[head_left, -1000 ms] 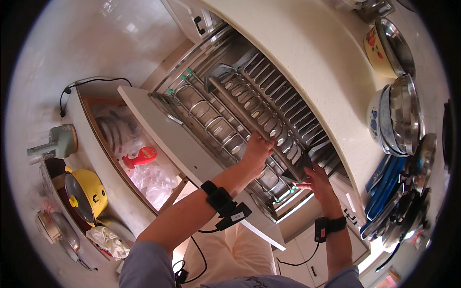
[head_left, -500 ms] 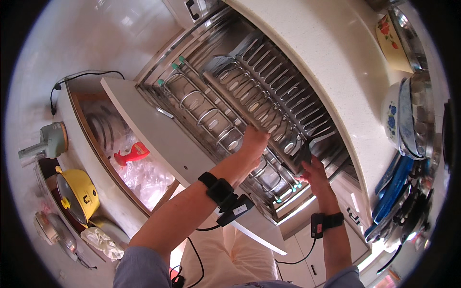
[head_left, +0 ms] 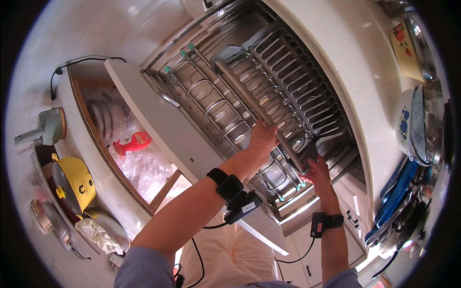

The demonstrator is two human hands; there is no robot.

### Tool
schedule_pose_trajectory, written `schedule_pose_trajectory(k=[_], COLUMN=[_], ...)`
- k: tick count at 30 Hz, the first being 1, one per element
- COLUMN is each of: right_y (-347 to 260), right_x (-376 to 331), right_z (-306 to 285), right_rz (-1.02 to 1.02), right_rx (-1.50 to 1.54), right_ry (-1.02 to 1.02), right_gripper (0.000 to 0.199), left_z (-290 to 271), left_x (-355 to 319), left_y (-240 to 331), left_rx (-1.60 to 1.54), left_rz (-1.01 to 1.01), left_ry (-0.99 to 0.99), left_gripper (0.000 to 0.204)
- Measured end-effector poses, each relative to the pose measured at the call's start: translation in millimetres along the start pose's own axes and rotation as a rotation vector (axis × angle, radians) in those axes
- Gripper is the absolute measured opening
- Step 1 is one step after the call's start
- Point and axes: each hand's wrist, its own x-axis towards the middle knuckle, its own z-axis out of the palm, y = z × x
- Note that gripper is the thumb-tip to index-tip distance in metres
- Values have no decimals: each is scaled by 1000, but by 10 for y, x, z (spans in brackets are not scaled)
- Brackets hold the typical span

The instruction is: The person assembles a stainless steel dish rack by attaching green plastic clips to the frame and inserting a slotted metal tray. The person repeatedly adjusts the clips and tray to secure the components in place.

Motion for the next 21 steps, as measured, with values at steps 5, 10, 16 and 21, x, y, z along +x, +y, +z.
schedule_pose_trajectory(k=[5, 10, 16, 21], right_y=[-27, -29, -43, -17], right_x=[-27, -3, -81, -93], right_z=[62, 64, 111, 99], right_rz=[29, 4, -24, -26], right_rx=[121, 151, 216, 166], right_ry=[-91, -138, -111, -141], right_gripper=[33, 28, 21, 31], left_z=[-38, -63, -56, -73], left_x=[92, 125, 60, 8], left_y=[15, 47, 111, 188], left_rx=[105, 12, 48, 66], left_rz=[166, 192, 162, 125], left_ry=[75, 27, 20, 40], left_gripper=[27, 29, 26, 24])
